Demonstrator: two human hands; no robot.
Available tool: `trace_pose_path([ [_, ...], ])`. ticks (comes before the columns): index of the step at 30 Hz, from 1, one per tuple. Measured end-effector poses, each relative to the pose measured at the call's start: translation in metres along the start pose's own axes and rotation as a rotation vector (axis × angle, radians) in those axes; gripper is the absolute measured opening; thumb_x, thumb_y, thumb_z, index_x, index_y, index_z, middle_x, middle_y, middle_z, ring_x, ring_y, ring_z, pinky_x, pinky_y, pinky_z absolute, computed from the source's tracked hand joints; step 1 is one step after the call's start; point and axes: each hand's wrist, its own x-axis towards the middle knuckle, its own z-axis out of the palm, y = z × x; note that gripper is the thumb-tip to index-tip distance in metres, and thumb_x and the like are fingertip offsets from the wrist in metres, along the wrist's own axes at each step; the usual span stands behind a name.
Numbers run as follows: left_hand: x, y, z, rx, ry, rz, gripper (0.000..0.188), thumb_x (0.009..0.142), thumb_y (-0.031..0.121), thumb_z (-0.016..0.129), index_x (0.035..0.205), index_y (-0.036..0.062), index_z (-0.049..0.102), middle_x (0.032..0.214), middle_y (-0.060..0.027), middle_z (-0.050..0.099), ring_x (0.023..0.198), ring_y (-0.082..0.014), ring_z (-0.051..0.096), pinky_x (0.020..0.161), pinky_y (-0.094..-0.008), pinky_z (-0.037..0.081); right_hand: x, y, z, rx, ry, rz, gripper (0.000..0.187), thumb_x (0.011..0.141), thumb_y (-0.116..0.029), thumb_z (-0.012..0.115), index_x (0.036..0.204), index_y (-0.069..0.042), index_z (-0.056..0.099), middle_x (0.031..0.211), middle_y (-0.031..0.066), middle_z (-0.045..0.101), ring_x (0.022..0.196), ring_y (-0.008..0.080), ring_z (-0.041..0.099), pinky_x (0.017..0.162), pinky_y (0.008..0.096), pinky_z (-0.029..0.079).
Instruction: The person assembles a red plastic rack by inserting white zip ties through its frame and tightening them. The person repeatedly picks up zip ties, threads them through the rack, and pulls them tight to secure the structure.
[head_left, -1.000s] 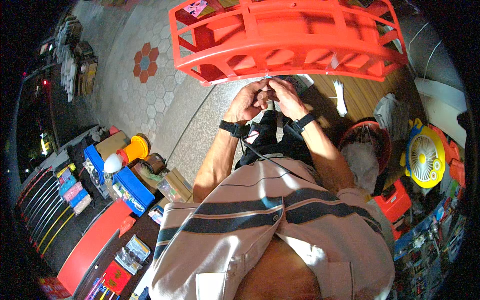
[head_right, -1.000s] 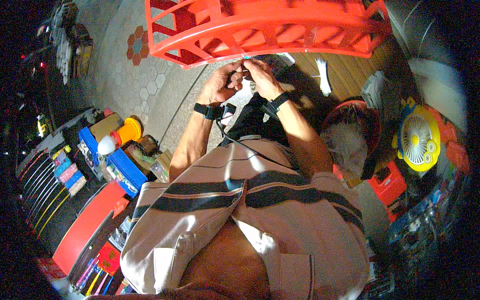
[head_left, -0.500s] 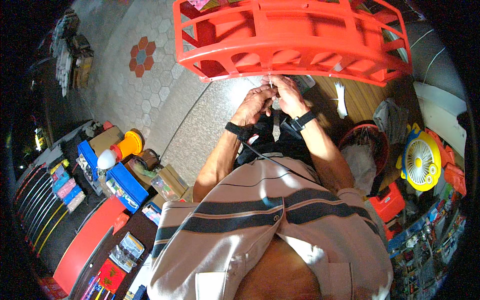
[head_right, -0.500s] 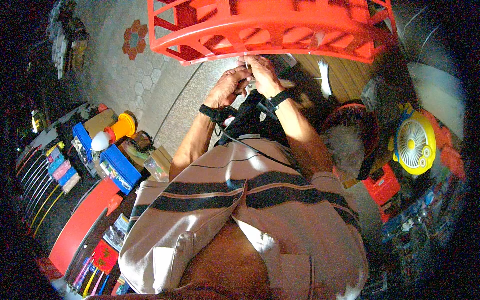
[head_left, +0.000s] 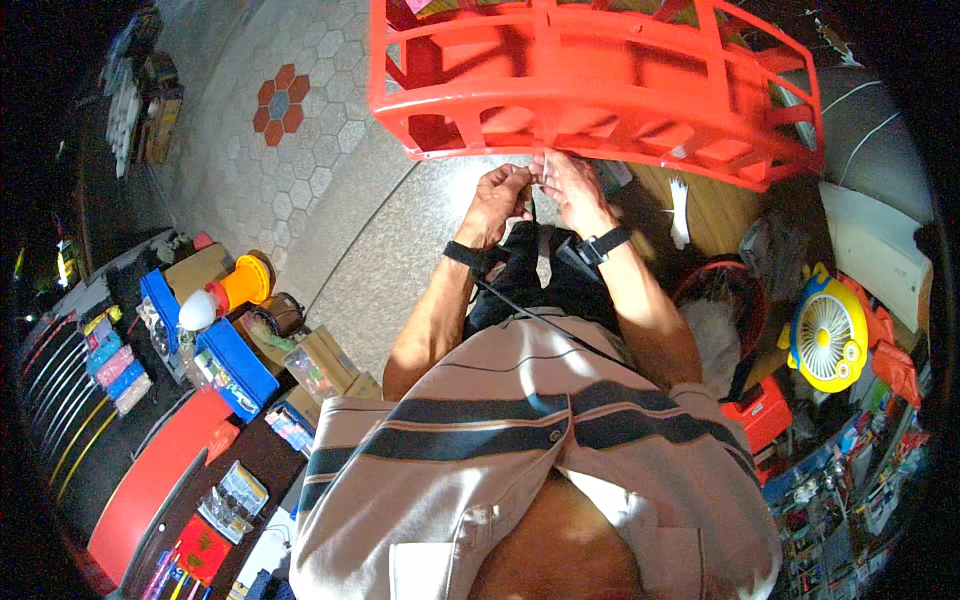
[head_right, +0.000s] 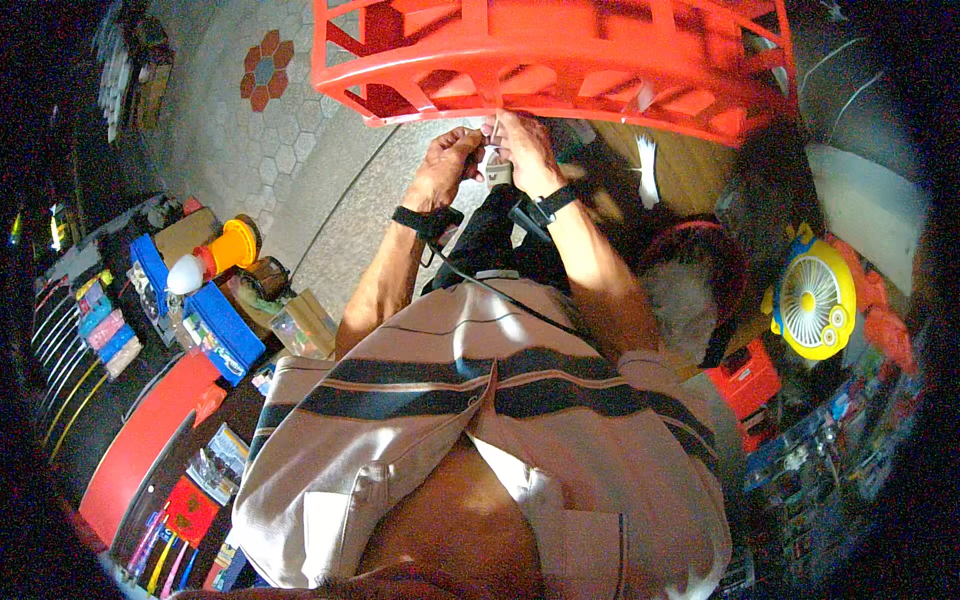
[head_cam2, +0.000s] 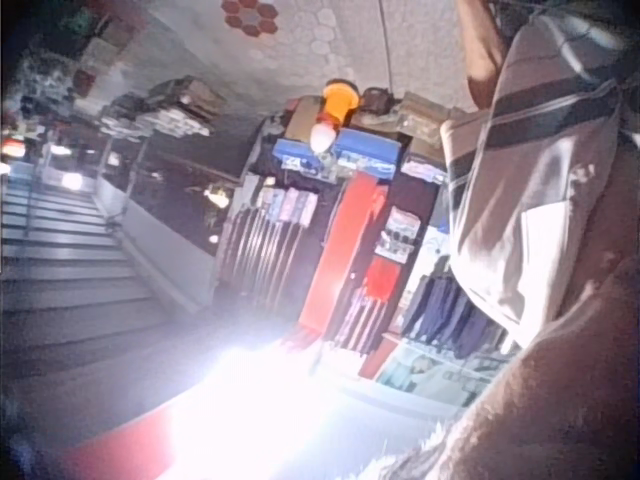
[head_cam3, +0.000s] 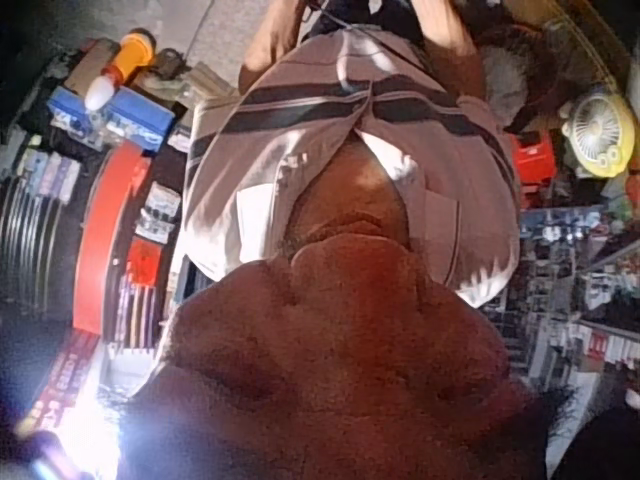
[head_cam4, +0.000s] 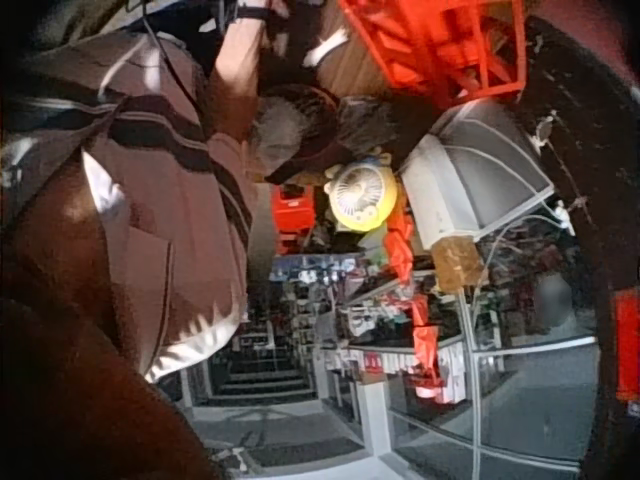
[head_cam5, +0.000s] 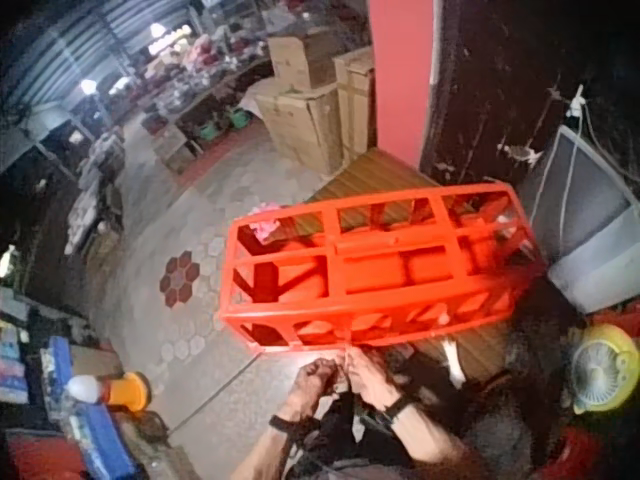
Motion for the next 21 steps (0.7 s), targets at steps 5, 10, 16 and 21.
trace_pose_path([
  [5, -0.010, 0.001, 0.008, -0.061, -0.005, -0.016, 0.025, 0.096, 0.028, 0.057, 0.083, 0.0074, 0.060, 0.064, 0.0010, 0.053, 0.050, -0.0087, 0.047, 0.049, -0.0260, 0.048, -0.017, -0.019, -0.016, -0.565, 0.077, -0.295, 0.028, 0.096, -0.023, 0.057, 0.110, 0.000, 0.063, 0.084, 0.0067, 0.070, 0.065, 0.0124, 0.061, 0.059, 0.0265, 0.050],
  [10, -0.015, 0.011, 0.020, -0.340, -0.099, -0.130, 0.025, 0.100, 0.028, 0.052, 0.088, 0.0080, 0.060, 0.064, 0.0014, 0.053, 0.046, -0.0080, 0.043, 0.047, -0.0260, 0.046, -0.018, -0.029, -0.017, -0.826, 0.069, -0.444, 0.031, 0.092, -0.024, 0.061, 0.116, -0.005, 0.059, 0.072, 0.0088, 0.069, 0.050, 0.0166, 0.061, 0.049, 0.0341, 0.048],
  [16, -0.009, 0.016, 0.023, -0.043, -0.042, 0.077, 0.017, 0.096, 0.019, 0.054, 0.091, 0.0046, 0.062, 0.064, 0.0001, 0.053, 0.051, -0.0087, 0.047, 0.046, -0.0240, 0.045, 0.001, -0.027, -0.009, -1.178, 0.091, -0.591, 0.022, 0.088, -0.024, 0.064, 0.100, -0.005, 0.061, 0.072, 0.0154, 0.068, 0.064, 0.0331, 0.067, 0.056, 0.0424, 0.051],
  [21, -0.012, 0.013, 0.014, 0.092, 0.018, 0.077, 0.016, 0.094, 0.019, 0.058, 0.092, 0.0047, 0.064, 0.070, -0.0007, 0.056, 0.059, -0.0090, 0.052, 0.051, -0.0248, 0.047, 0.006, -0.024, -0.011, -1.122, 0.091, -0.553, 0.020, 0.087, -0.025, 0.066, 0.093, -0.006, 0.064, 0.071, 0.0128, 0.068, 0.071, 0.0351, 0.068, 0.059, 0.0437, 0.051],
])
